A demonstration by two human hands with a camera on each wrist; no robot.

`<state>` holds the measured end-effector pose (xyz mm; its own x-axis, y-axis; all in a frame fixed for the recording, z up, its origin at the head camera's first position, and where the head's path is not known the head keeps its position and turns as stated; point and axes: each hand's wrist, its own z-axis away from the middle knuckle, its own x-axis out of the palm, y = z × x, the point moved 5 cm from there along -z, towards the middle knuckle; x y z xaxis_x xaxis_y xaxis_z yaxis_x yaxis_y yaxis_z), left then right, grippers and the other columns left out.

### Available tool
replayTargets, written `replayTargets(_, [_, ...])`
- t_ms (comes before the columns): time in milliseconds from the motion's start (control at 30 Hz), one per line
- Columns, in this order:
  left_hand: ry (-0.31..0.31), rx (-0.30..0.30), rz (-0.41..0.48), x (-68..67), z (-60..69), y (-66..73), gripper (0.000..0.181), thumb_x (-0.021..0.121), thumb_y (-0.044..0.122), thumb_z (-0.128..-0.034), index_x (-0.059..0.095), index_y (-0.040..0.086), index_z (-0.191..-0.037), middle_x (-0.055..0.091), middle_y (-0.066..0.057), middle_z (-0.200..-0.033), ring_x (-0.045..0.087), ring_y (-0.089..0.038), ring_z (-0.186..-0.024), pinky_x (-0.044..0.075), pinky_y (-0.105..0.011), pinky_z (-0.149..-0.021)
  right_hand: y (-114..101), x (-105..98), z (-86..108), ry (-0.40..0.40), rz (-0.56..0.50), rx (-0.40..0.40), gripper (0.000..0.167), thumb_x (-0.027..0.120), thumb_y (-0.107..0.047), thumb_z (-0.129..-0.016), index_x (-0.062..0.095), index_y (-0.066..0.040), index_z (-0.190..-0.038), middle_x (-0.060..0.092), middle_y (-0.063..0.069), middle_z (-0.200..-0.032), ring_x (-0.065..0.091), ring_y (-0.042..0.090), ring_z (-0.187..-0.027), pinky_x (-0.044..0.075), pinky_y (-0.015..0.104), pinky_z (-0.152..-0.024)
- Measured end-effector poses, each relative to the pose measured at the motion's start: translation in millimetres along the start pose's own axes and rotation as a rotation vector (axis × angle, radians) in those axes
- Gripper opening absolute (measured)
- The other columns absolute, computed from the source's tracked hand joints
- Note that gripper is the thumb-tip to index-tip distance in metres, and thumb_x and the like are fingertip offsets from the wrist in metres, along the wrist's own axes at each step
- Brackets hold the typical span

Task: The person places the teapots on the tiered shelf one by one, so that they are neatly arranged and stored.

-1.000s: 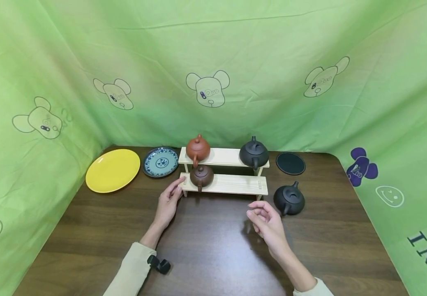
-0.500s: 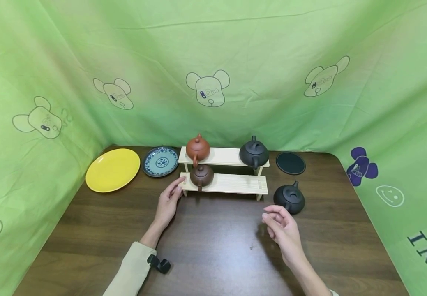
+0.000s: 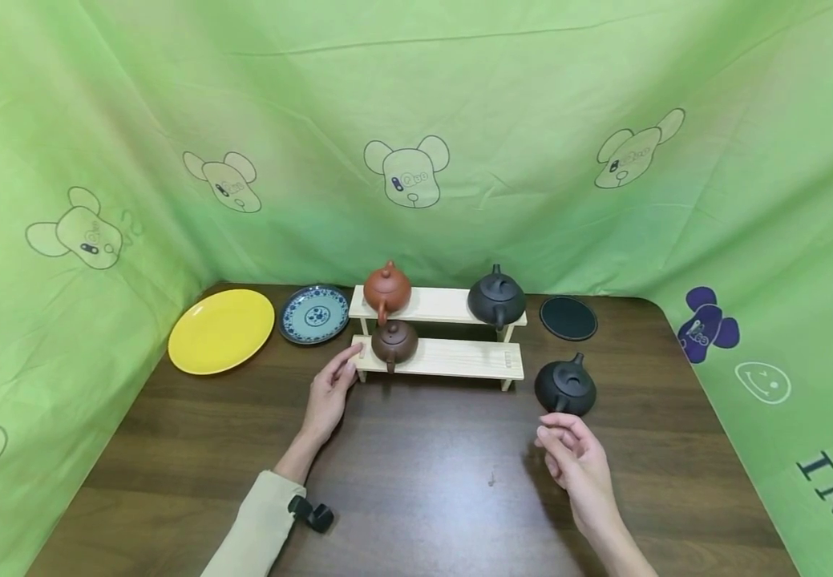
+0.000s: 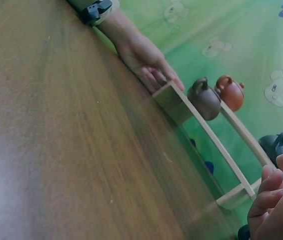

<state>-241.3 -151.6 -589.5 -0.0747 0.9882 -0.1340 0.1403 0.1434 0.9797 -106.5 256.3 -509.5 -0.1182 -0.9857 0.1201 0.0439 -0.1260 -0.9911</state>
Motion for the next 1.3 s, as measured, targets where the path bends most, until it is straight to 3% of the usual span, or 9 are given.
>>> replayTargets(167, [0.004,0.000,-0.019,-0.1,2.2,4.0,0.037,0.062,0.021,-0.1155,0.072,0.035,-0.148,0.082,0.008,-0.119,0.074,-0.015,-0.110,0.057,-0.025,-0.094,3.8,-7.4,4.0,0.005,0.004,0.015,0.022,0.062,0.002,-0.110,0.071,-0.017,-0.117,0.073,-0.007,-0.088,0.049,0.002,-0.061,0.020,0.039,-0.056])
replayTargets(367, [-0.011,-0.014,0.024,-0.8,-0.2,-8.9,0.035,0.064,0.029,-0.1152,0.071,0.036,-0.149,0.081,0.002,-0.127,0.074,-0.015,-0.116,0.055,-0.024,-0.098,10.8,-16.1,6.0,0.014,0.016,0.040,0.023,0.062,0.000,-0.111,0.071,-0.020,-0.118,0.073,-0.007,-0.088,0.049,0.001,-0.060,0.016,0.042,-0.056])
replayTargets(667, [-0.017,-0.012,0.024,-0.2,-1.8,-12.6,0.035,0.064,0.032,-0.1149,0.071,0.037,-0.148,0.080,0.002,-0.130,0.073,-0.017,-0.118,0.055,-0.024,-0.099,22.0,-25.6,2.9,0.029,0.045,0.089,0.020,0.063,-0.002,-0.111,0.070,-0.020,-0.119,0.073,-0.008,-0.088,0.049,0.001,-0.060,0.018,0.040,-0.055])
replayTargets(900, [-0.022,-0.024,0.044,1.5,-1.4,-9.4,0.035,0.063,0.028,-0.1153,0.071,0.037,-0.148,0.080,0.004,-0.131,0.073,-0.017,-0.120,0.055,-0.024,-0.101,26.4,-31.7,-0.4,0.053,0.019,0.111,0.023,0.062,-0.001,-0.112,0.065,-0.021,-0.122,0.073,-0.008,-0.086,0.049,0.002,-0.060,0.021,0.031,-0.053])
replayTargets(1067, [-0.016,0.021,0.010,1.8,-1.3,-2.8,0.036,0.063,0.025,-0.1156,0.072,0.033,-0.149,0.079,0.004,-0.133,0.074,-0.019,-0.121,0.056,-0.025,-0.100,25.8,-32.1,-3.2,0.049,-0.003,0.098,0.025,0.060,-0.001,-0.112,0.056,-0.019,-0.130,0.073,-0.009,-0.085,0.049,0.001,-0.060,0.018,0.035,-0.056])
replayTargets(1300, [-0.007,0.024,0.002,0.4,-0.7,-0.7,0.034,0.063,0.029,-0.1153,0.072,0.035,-0.148,0.080,0.004,-0.131,0.074,-0.015,-0.116,0.055,-0.023,-0.097,24.5,-29.8,-9.4,0.031,-0.016,0.084,0.026,0.060,-0.002,-0.113,0.058,-0.019,-0.132,0.073,-0.009,-0.085,0.049,0.002,-0.060,0.016,0.038,-0.058])
